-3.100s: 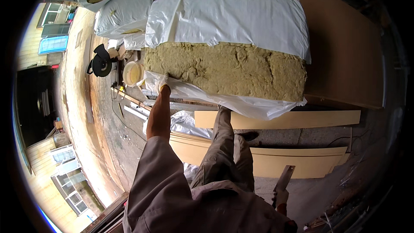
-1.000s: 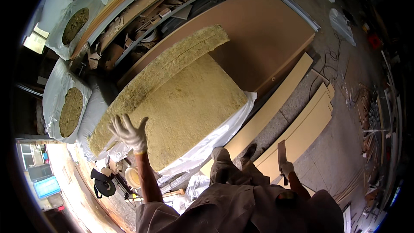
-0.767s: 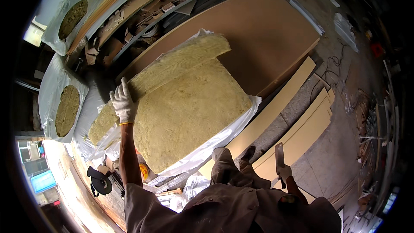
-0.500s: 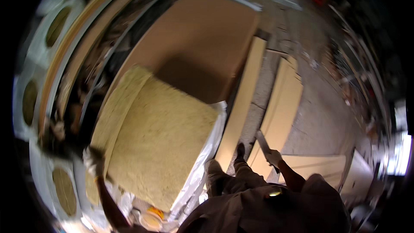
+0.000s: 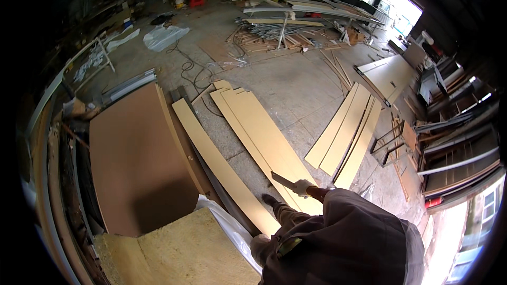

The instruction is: The person cuts and places yellow insulation panels into a metal-framed ceiling structure. They use a utility knife to trim the panels and fit them between metal beams, then press them into place.

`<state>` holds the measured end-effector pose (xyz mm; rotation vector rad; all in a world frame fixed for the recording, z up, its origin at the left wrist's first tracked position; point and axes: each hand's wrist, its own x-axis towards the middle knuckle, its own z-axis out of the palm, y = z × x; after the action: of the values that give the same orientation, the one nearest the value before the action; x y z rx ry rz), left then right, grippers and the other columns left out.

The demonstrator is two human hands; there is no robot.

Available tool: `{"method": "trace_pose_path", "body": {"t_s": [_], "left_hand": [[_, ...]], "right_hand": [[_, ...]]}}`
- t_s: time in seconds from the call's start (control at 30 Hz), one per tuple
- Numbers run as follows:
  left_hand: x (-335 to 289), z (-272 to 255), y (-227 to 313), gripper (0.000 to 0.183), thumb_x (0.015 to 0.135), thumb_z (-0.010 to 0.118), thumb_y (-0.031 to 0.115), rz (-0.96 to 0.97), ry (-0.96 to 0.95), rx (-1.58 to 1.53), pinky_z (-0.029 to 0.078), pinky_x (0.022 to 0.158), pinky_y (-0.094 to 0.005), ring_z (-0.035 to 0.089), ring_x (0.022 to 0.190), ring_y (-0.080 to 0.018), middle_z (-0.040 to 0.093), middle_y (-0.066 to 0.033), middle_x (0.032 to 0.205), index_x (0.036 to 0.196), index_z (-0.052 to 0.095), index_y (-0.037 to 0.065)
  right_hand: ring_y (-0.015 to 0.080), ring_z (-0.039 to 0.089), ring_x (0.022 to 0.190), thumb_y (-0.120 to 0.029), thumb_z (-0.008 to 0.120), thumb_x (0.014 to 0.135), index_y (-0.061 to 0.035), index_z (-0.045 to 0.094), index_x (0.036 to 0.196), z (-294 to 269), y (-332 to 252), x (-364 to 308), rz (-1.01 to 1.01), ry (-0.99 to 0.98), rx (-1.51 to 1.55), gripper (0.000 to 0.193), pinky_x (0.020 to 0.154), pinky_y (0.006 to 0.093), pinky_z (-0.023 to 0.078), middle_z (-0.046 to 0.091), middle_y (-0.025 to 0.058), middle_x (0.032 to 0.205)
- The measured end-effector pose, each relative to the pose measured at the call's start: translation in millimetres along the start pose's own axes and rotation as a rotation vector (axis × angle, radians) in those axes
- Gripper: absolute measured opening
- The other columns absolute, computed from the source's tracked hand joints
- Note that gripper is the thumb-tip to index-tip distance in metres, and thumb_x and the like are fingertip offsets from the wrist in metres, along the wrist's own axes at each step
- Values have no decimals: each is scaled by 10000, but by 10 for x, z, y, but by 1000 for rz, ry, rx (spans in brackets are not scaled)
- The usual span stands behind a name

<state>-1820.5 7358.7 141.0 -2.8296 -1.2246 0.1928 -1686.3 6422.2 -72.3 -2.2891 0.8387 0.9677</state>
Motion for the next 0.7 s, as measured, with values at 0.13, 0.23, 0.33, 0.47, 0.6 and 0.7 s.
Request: {"method": "trace_pose_path", "body": {"t_s": [0.13, 0.23, 0.33, 0.47, 0.6, 0.7], "left_hand": [[243, -488, 209, 918, 863, 779, 262, 24, -97, -15, 400, 1167, -442, 474, 1379, -373, 412, -167, 1593, 1608, 270, 95], [198, -996, 71, 918, 876, 777, 260, -6, -137, -47, 396, 1167, -448, 474, 1376, -367, 406, -167, 1595, 1615, 253, 110], [242, -1636, 259, 919, 890, 774, 258, 4, -192, -32, 392, 1168, -454, 473, 1373, -361, 400, -166, 1596, 1623, 237, 125], [91, -2536, 270, 920, 908, 771, 256, -7, -258, -38, 386, 1168, -462, 472, 1368, -353, 392, -165, 1598, 1633, 216, 145], [-217, -3712, 507, 923, 926, 767, 253, -27, -301, -7, 380, 1169, -470, 471, 1364, -344, 384, -164, 1599, 1644, 194, 165], [-334, -4377, 986, 925, 939, 765, 251, -15, -335, 12, 376, 1170, -476, 471, 1361, -338, 377, -164, 1601, 1651, 178, 180]], "right_hand": [[334, 751, 1010, -319, 651, 831, -98, 777, 1133, 21, 648, 171, 115, 37, -82, 396, 874, 461, 603, 760, 188, 1092], [354, 740, 1033, -349, 650, 846, -80, 780, 1123, 69, 826, 514, 47, 112, -237, 407, 896, 460, 593, 761, 190, 1092], [365, 729, 1065, -363, 627, 881, -63, 776, 1127, 241, 1071, 638, 45, 109, -301, 416, 925, 459, 579, 754, 205, 1119], [381, 688, 1177, -366, 634, 857, -77, 764, 1187, 193, 905, 654, 78, 58, -215, 457, 995, 459, 547, 713, 234, 1233], [358, 735, 1071, -321, 657, 808, -74, 786, 1120, 278, 834, 918, 46, -16, -32, 418, 900, 453, 592, 743, 218, 1160], [368, 718, 1111, -305, 665, 800, -78, 775, 1148, 353, 967, 1298, 51, -4, -25, 430, 941, 454, 581, 730, 225, 1193]]}}
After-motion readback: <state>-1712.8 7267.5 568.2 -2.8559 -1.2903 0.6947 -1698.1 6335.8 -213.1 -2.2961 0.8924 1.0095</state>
